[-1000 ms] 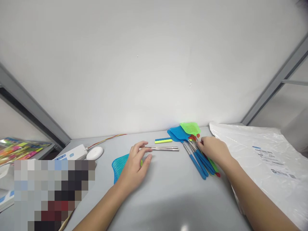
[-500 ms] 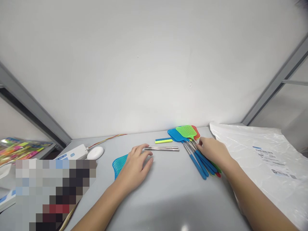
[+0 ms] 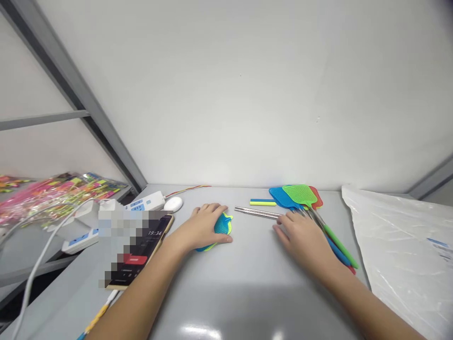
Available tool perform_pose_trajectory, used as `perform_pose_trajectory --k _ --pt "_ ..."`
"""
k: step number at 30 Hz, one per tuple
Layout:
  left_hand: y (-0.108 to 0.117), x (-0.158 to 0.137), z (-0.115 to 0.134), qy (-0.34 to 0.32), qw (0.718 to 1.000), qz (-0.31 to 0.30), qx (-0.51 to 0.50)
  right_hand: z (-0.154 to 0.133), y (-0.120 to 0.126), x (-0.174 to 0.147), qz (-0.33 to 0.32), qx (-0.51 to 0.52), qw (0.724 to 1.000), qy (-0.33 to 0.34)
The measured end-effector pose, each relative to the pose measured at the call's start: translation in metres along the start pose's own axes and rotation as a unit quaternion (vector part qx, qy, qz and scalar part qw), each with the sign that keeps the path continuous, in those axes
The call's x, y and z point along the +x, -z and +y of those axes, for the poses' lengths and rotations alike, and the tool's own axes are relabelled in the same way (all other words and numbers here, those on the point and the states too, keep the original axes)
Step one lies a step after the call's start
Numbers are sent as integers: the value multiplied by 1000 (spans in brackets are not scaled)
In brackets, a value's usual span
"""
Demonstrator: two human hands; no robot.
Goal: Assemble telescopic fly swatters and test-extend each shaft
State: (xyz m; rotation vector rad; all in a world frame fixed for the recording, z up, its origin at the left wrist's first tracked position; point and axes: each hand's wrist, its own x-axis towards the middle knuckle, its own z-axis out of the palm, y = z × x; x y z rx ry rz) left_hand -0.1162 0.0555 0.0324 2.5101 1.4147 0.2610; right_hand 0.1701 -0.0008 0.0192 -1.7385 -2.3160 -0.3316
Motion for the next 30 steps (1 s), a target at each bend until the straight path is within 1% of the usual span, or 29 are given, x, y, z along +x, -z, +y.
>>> perform_pose_trajectory --k 2,4,9,12,15,18,22,26,30 --pt "-3 1 2 -8 1000 10 1 -9 -5 -1 0 -3 1000 25" --pt "-8 1 5 -13 1000 24 -1 -13 -10 -1 0 -16 999 32" --pt "-22 3 19 -24 998 55 -9 -12 -17 1 3 -49 999 23" --pt "-30 3 30 -37 997 62 -4 -14 -19 2 -5 -55 998 21" --pt "-34 3 36 -41 997 67 -5 -17 -20 4 -9 -55 998 14" --pt "-33 3 37 -35 996 77 -17 -17 -22 5 -2 -54 998 9" --pt "-30 3 31 -30 996 81 -28 -15 -26 5 5 -54 999 0" --pt "-30 4 26 -28 996 83 -37 -14 -28 6 2 -40 999 -6" --pt "-31 4 27 -32 995 86 -31 -14 -28 7 -5 -17 1000 0"
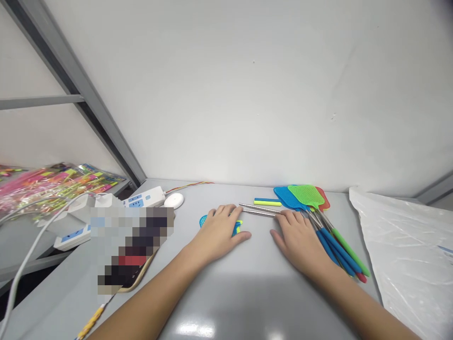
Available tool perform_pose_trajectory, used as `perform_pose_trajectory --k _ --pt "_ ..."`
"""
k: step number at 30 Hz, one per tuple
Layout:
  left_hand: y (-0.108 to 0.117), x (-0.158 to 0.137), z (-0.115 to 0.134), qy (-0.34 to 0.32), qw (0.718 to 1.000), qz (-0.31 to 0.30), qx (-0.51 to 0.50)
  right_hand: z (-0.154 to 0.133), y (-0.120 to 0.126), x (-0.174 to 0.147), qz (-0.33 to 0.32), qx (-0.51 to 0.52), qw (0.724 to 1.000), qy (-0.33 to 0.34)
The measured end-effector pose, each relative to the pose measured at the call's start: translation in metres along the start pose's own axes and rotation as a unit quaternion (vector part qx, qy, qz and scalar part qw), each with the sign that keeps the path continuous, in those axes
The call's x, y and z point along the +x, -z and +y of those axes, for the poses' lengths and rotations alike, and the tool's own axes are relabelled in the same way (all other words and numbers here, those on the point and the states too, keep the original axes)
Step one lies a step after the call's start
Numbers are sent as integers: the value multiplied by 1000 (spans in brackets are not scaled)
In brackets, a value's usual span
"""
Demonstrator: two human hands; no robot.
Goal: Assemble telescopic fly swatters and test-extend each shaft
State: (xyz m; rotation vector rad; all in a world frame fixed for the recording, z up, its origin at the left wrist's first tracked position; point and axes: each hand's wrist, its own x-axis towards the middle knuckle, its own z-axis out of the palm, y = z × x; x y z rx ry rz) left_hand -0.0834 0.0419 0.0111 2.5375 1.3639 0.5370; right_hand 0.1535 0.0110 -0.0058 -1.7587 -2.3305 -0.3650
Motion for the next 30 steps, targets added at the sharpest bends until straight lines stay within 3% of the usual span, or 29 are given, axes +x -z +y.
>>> perform_pose_trajectory --k 11,18,26,30 --pt "-5 2 8 -13 1000 15 18 0 -1 -1 11 -23 1000 -9" --pt "-7 -1 20 -56 998 9 26 5 -10 -3 24 -33 999 34" --pt "-7 2 36 -64 984 86 145 -3 4 -4 40 101 992 64" --pt "-12 -1 51 -124 972 47 196 -11 16 -10 47 134 984 104"
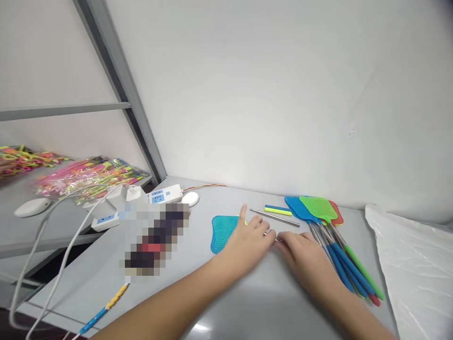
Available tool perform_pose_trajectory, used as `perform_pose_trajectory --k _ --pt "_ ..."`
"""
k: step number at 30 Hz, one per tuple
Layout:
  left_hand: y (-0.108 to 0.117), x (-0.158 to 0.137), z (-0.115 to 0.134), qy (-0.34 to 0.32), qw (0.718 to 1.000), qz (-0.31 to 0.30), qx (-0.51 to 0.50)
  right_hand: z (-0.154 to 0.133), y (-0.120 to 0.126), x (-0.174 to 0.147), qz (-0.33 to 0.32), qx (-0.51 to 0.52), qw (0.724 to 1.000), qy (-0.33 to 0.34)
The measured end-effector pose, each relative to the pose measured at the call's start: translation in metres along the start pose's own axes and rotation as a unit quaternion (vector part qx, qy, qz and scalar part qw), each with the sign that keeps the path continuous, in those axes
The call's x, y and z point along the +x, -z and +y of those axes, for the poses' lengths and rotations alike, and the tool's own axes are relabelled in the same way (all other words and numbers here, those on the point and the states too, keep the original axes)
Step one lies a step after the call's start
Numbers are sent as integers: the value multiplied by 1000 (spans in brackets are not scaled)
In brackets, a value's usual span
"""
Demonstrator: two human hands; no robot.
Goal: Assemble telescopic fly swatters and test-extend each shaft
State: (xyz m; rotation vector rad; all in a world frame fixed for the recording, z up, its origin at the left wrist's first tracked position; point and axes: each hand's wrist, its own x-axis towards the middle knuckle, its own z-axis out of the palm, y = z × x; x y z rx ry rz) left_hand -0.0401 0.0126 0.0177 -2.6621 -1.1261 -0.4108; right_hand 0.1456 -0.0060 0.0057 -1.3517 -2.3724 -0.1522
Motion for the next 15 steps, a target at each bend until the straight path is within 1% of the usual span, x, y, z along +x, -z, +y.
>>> perform_pose_trajectory --k 2,4,6,9,10,11,12,15 --pt "-1 -2 7 -25 999 -43 -6 3 4 -2 -14 38 999 11" --pt "0 -5 11 -28 996 -83 -36 13 9 -3 -24 71 997 -9" --pt "1 -7 12 -12 990 -113 -78 26 18 -3 -14 80 994 -67" --pt "5 -9 10 23 982 -143 -125 44 37 5 26 76 983 -166" --pt "6 -9 9 31 979 -147 -136 49 44 9 21 73 980 -184" --pt "7 -9 9 37 977 -149 -147 52 50 14 17 63 979 -193" --pt "7 -9 9 42 975 -150 -159 55 55 20 -10 48 981 -188" --pt "5 -10 10 46 968 -147 -198 58 58 41 -94 -2 985 -142"
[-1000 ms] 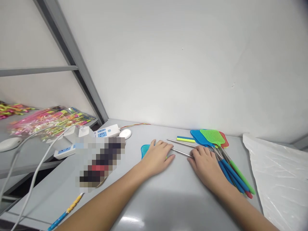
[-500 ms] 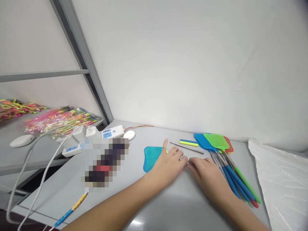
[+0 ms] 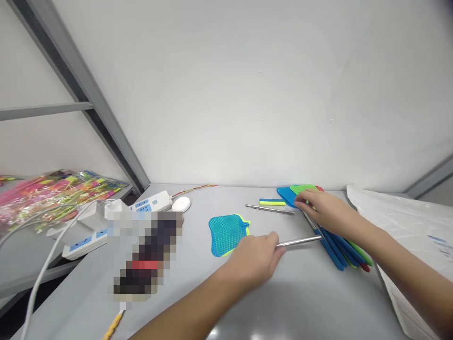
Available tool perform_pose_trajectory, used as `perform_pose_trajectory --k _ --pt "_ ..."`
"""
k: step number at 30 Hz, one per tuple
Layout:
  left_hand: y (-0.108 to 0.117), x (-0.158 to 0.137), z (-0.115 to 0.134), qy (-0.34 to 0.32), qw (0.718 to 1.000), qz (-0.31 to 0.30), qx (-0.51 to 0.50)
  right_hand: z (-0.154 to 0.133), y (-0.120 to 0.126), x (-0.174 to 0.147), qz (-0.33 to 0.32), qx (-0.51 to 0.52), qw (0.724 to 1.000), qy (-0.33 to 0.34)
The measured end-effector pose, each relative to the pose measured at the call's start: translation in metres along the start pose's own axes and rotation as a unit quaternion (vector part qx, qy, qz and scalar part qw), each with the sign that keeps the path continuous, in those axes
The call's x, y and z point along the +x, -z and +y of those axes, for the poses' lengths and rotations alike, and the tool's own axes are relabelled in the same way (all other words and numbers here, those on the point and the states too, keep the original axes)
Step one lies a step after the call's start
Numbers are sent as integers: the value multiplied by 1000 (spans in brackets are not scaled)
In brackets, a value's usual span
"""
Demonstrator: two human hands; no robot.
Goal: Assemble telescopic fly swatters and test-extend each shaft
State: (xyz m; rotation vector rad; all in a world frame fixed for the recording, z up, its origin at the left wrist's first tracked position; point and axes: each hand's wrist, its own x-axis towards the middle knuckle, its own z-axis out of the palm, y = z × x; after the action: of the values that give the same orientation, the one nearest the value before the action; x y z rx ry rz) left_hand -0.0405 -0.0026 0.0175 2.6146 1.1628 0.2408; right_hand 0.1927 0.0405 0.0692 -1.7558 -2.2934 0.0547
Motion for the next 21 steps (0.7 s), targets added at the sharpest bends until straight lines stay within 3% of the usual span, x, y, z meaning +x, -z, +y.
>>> perform_pose_trajectory --k 4,10,21 --pt "-4 -1 -1 -1 998 16 -54 -5 -13 37 -64 -53 996 -14" --pt "-4 -3 -2 -11 990 43 -136 1 -38 82 -133 -36 990 12" --pt "-9 -4 0 -4 972 47 -228 6 -48 97 -187 19 980 63"
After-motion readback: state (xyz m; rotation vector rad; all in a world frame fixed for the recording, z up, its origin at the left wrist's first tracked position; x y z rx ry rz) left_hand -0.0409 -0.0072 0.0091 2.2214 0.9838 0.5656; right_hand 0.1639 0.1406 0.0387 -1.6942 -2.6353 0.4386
